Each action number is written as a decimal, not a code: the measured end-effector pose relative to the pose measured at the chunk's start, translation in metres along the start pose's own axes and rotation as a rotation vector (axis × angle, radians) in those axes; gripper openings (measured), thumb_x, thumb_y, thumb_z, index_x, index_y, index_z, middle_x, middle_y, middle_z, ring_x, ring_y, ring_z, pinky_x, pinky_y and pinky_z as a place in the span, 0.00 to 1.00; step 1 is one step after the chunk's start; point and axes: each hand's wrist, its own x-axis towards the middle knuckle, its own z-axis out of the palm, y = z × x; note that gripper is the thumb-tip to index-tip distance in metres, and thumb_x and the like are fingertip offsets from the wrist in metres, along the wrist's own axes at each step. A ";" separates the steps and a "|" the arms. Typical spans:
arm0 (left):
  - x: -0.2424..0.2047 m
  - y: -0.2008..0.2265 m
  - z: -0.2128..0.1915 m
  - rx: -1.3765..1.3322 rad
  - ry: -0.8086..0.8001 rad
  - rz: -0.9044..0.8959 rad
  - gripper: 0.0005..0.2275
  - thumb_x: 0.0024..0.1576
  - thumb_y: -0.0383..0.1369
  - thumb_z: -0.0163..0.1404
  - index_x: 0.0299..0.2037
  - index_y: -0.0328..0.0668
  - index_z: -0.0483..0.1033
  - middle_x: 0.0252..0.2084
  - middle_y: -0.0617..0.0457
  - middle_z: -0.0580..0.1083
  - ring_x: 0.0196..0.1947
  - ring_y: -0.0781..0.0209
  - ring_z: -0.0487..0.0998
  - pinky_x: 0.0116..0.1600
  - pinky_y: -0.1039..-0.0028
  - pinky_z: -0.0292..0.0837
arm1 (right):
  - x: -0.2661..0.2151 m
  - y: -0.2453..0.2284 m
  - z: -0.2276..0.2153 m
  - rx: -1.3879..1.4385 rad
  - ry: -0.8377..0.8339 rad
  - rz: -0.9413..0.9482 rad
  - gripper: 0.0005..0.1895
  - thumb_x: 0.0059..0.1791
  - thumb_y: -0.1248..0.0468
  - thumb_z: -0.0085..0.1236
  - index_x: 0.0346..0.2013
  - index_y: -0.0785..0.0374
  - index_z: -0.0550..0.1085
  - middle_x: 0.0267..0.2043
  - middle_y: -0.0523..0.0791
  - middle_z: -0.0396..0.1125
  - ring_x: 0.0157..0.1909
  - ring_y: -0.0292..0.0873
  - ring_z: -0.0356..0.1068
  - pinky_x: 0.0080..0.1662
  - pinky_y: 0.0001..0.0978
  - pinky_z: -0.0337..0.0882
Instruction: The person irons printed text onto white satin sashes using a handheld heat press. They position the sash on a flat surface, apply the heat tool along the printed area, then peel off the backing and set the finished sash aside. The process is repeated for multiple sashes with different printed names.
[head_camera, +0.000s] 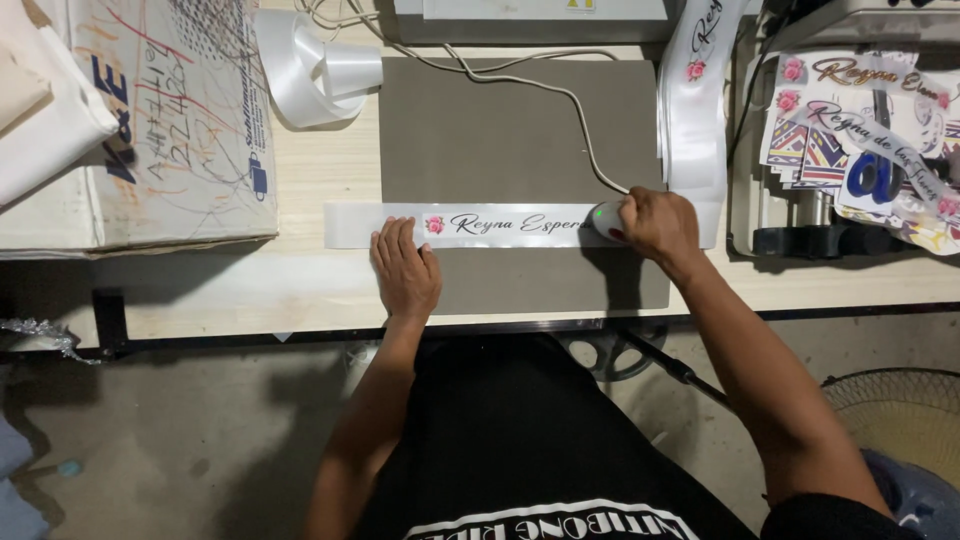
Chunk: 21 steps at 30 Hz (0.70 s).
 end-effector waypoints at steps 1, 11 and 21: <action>0.000 0.000 0.000 -0.002 0.007 0.001 0.19 0.64 0.32 0.43 0.65 0.34 0.62 0.65 0.41 0.66 0.72 0.44 0.61 0.78 0.49 0.45 | -0.001 0.005 -0.001 -0.005 -0.015 0.016 0.19 0.52 0.57 0.44 0.36 0.65 0.80 0.25 0.56 0.72 0.25 0.57 0.72 0.35 0.49 0.73; 0.000 -0.002 0.004 0.007 0.001 -0.012 0.20 0.63 0.32 0.43 0.64 0.35 0.63 0.64 0.40 0.66 0.71 0.44 0.61 0.78 0.48 0.46 | -0.005 0.018 -0.009 -0.055 -0.034 -0.040 0.18 0.53 0.57 0.45 0.33 0.63 0.80 0.25 0.54 0.71 0.25 0.55 0.71 0.34 0.47 0.72; 0.000 0.001 0.004 -0.011 0.016 -0.002 0.19 0.63 0.32 0.43 0.64 0.34 0.63 0.64 0.39 0.66 0.72 0.43 0.61 0.78 0.49 0.46 | -0.003 0.021 -0.010 -0.053 -0.040 -0.066 0.17 0.52 0.58 0.45 0.32 0.63 0.79 0.25 0.53 0.72 0.24 0.54 0.71 0.33 0.47 0.72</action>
